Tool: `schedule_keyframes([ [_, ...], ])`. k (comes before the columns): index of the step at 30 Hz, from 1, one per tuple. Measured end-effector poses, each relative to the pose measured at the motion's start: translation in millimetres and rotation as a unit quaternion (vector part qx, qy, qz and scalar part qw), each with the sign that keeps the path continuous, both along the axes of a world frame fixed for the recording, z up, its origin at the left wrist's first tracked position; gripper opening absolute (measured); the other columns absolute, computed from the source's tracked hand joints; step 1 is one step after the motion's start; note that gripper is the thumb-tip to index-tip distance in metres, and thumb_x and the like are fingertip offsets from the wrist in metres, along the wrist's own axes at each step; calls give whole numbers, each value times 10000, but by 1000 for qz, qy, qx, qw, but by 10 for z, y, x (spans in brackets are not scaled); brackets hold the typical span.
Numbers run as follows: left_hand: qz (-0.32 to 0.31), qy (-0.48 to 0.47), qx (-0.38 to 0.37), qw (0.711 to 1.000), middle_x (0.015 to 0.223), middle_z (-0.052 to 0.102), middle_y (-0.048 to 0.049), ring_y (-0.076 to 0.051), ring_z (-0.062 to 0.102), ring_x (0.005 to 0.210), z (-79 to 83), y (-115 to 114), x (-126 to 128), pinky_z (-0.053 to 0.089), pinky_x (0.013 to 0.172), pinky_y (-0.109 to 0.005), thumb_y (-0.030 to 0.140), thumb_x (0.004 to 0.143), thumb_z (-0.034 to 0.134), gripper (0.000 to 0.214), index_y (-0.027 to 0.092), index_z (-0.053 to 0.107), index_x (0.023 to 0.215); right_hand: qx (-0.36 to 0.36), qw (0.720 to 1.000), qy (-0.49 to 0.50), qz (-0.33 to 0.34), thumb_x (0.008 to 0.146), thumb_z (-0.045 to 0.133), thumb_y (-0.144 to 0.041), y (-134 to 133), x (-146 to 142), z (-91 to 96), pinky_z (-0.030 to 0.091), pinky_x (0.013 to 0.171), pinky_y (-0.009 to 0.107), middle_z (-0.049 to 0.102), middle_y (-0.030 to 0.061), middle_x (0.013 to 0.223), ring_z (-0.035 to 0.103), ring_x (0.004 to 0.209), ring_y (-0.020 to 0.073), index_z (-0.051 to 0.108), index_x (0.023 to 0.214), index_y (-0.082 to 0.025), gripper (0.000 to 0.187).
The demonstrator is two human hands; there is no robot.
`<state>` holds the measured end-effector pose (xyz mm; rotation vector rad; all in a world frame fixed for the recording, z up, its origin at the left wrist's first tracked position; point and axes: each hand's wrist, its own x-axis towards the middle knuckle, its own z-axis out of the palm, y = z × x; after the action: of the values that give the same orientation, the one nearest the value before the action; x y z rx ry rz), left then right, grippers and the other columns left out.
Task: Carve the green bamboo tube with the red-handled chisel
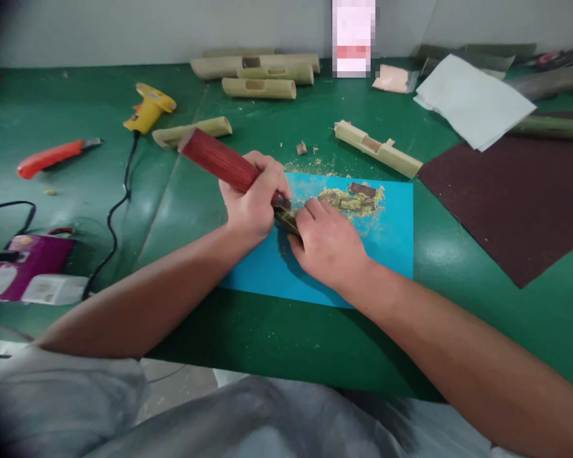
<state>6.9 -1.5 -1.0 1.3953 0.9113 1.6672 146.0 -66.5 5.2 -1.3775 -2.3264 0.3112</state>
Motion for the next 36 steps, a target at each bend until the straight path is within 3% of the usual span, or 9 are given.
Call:
schedule_keyframes([
  [9, 9, 39, -3, 999, 519, 489, 46, -75, 445, 437, 23, -29, 4, 374, 456, -253, 377, 894, 767, 461, 201, 506, 557, 15, 1000, -13, 13, 908, 623, -215, -3, -17, -5, 430, 749, 388, 648, 121, 1007, 575, 936, 274, 654, 951, -174, 68],
  [16, 15, 34, -35, 999, 441, 407, 52, -70, 348, 409, 57, -53, -27, 298, 411, -253, 165, 825, 703, 430, 202, 433, 492, 10, 1000, 6, 7, 918, 614, -255, 4, 19, -25, 428, 738, 374, 653, 107, 983, 576, 907, 259, 663, 943, -179, 94],
  [20, 36, 5, -41, 998, 472, 443, 52, -78, 389, 416, 44, -41, -7, 340, 430, -259, 313, 880, 735, 460, 211, 444, 540, 18, 1000, 1, 0, 908, 638, -275, 3, 34, -21, 432, 755, 376, 656, 117, 981, 585, 933, 271, 665, 940, -173, 110],
  [26, 15, 22, -26, 999, 526, 517, 44, -92, 458, 437, 33, -37, 32, 398, 451, -265, 485, 897, 745, 456, 220, 508, 610, 12, 999, -16, -28, 938, 610, -337, -12, 1, 9, 443, 771, 395, 655, 129, 953, 588, 924, 282, 665, 909, -172, 176],
  [36, 33, 50, -17, 998, 589, 471, 27, -117, 532, 566, 38, -53, 21, 462, 571, -291, 357, 888, 767, 435, 209, 503, 576, 8, 1000, -14, -19, 920, 641, -284, -9, 9, 19, 466, 808, 420, 668, 143, 1004, 598, 978, 305, 664, 929, -173, 114],
])
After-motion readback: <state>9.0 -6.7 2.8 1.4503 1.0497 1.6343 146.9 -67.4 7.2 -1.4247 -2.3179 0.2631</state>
